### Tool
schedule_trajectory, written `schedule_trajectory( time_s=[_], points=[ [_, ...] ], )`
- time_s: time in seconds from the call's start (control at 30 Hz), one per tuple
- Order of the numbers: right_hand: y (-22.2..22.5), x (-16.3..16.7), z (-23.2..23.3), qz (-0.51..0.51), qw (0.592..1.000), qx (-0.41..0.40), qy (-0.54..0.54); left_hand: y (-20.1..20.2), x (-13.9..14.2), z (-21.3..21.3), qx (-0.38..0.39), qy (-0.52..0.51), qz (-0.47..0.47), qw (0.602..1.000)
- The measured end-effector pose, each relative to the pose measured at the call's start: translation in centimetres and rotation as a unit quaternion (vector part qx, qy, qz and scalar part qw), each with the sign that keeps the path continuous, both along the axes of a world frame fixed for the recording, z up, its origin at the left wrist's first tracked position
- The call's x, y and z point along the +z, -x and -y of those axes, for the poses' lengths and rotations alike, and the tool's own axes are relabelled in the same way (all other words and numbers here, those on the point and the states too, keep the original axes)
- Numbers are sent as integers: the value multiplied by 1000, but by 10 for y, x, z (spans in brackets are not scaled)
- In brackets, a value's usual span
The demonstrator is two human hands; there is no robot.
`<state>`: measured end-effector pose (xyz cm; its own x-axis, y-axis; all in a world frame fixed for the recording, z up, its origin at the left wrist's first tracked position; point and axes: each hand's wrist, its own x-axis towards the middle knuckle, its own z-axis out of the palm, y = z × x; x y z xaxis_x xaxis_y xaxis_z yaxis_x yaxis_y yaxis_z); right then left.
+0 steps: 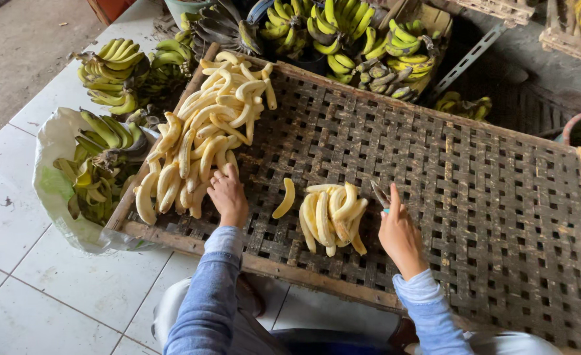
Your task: The person sits at a woven slatted tray and peels bananas one at a time, using a small knife to trim the peel and pulling the peel off by hand. Peeled bananas are placed in a pile on the tray while unpeeled bananas are taken from a pile at the left side.
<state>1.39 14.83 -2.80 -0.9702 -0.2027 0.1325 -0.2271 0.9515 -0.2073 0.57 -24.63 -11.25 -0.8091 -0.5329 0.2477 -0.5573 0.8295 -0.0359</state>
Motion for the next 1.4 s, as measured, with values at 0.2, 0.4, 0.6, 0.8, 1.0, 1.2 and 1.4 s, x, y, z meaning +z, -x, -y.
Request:
schedule_trajectory(
  time_s=[0.2, 0.4, 0.6, 0.8, 1.0, 1.2, 1.4],
  points=[
    [-14, 19, 18, 22, 1000, -13, 10, 2, 12, -3, 7, -142, 9, 990],
    [-20, 21, 28, -10, 998, 18, 66, 3, 15, -14, -2, -102, -6, 995],
    [-33, 27, 31, 30, 997, -12, 71, -1, 16, -10, -20, -324, 6, 946],
    [-42, 21, 54, 79, 992, -20, 101, -14, 23, -33, -11, -325, -19, 946],
    [-55, 16, 55, 65, 989, -13, 132, -2, 7, -47, -6, -283, -51, 958],
    [-56, 8, 55, 64, 986, -11, 152, -2, 7, -43, -38, -321, -32, 946],
    [-66, 4, 58, 49, 979, 17, 196, 4, 0, -58, -71, -238, -66, 967]
  ],
)
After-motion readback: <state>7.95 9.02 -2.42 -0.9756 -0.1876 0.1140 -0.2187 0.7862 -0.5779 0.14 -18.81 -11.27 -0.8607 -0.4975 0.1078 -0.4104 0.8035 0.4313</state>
